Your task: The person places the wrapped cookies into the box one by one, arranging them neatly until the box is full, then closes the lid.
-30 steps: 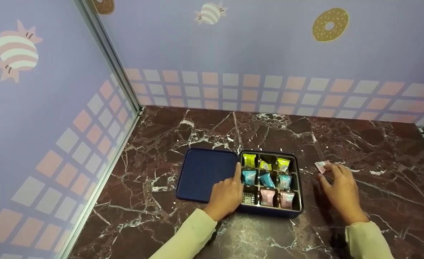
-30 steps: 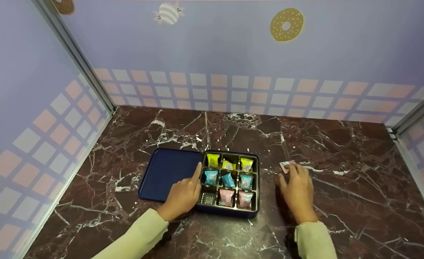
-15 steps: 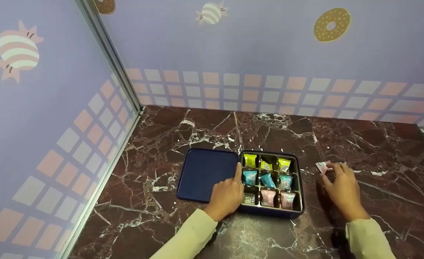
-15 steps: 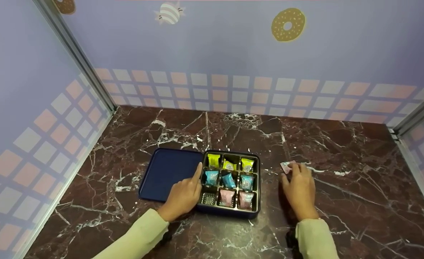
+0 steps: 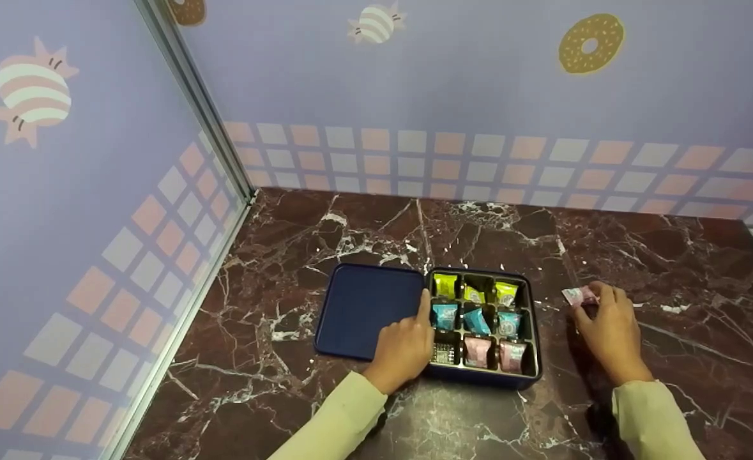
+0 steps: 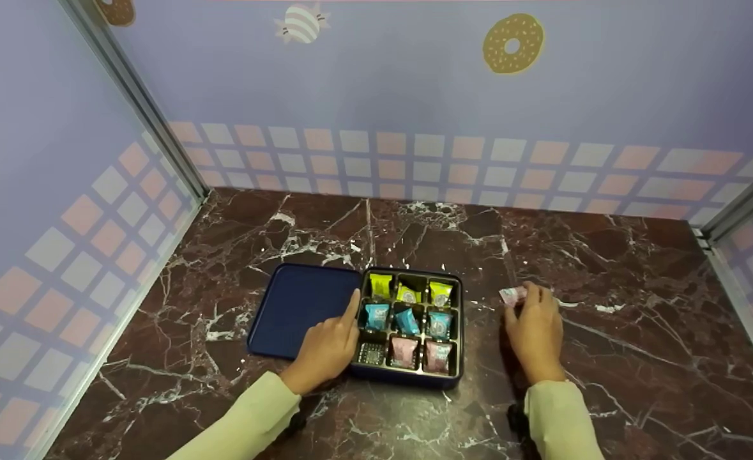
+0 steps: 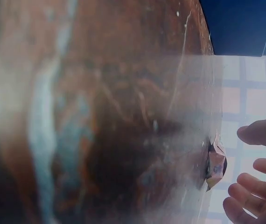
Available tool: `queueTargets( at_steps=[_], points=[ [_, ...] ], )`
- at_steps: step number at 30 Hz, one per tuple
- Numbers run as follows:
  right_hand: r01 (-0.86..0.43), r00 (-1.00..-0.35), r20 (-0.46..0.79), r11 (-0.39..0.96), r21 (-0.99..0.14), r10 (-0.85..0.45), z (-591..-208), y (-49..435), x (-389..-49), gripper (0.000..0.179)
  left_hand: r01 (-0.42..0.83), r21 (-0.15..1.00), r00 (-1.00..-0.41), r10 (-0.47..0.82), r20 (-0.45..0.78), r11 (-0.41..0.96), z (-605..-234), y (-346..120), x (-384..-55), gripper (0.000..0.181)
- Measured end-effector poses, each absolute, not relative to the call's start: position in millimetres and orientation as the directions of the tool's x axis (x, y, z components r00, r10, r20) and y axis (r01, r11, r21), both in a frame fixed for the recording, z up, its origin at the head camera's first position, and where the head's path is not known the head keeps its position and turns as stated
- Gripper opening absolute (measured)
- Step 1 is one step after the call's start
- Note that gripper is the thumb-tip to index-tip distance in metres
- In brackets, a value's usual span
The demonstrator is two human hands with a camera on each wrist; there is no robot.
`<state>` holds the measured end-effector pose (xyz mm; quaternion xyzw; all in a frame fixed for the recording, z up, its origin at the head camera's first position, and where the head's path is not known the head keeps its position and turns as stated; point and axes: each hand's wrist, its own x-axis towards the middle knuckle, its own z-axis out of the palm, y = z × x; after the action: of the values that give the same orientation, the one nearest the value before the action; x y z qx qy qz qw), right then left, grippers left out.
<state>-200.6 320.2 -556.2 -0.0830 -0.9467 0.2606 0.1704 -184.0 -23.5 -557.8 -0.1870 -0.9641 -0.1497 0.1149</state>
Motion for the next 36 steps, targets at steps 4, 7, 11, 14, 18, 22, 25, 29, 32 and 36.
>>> queueTargets(
  at_steps=[4,7,11,14,18,22,25,29,32,36],
  points=[
    [0.076,-0.932,0.264,0.847,-0.527,0.248,-558.2,321.4,-202.8,0.047,0.396,0.24,-0.902,0.326,0.285,0.886,-557.7,-23.6,-183.6,0.059],
    [0.081,-0.935,0.253,0.846,-0.526,0.247,-560.0,321.7,-203.5,0.046,0.398,0.237,-0.9,0.327,0.287,0.886,-557.3,-23.4,-183.3,0.058],
    [0.092,-0.942,0.232,0.852,-0.515,0.242,-561.1,321.6,-204.1,0.047,0.395,0.233,-0.902,0.327,0.283,0.889,-556.8,-23.3,-182.5,0.059],
    [0.087,-0.945,0.232,0.862,-0.5,0.23,-560.8,321.7,-205.4,0.051,0.393,0.233,-0.903,0.327,0.278,0.889,-557.0,-23.5,-182.1,0.058],
    [0.062,-0.957,0.223,0.882,-0.466,0.185,-560.7,322.0,-208.0,0.057,0.394,0.241,-0.904,0.326,0.278,0.887,-557.8,-23.7,-182.5,0.058],
    [0.049,-0.968,0.201,0.895,-0.443,0.152,-561.1,322.4,-209.7,0.057,0.388,0.246,-0.908,0.323,0.266,0.888,-556.6,-23.2,-182.7,0.06],
    [0.051,-0.969,0.194,0.897,-0.438,0.15,-561.1,322.3,-210.0,0.056,0.382,0.248,-0.912,0.321,0.255,0.89,-556.3,-22.7,-183.2,0.06],
    [0.05,-0.97,0.194,0.898,-0.436,0.148,-561.8,322.0,-210.6,0.056,0.38,0.246,-0.913,0.319,0.254,0.892,-556.1,-22.4,-183.7,0.06],
    [0.038,-0.968,0.207,0.903,-0.429,0.139,-563.0,322.0,-211.2,0.053,0.385,0.246,-0.91,0.321,0.263,0.89,-556.5,-22.3,-184.0,0.059],
    [0.015,-0.964,0.236,0.908,-0.418,0.125,-564.5,322.5,-211.7,0.048,0.393,0.245,-0.905,0.324,0.277,0.886,-557.0,-22.7,-184.3,0.057]
  ],
)
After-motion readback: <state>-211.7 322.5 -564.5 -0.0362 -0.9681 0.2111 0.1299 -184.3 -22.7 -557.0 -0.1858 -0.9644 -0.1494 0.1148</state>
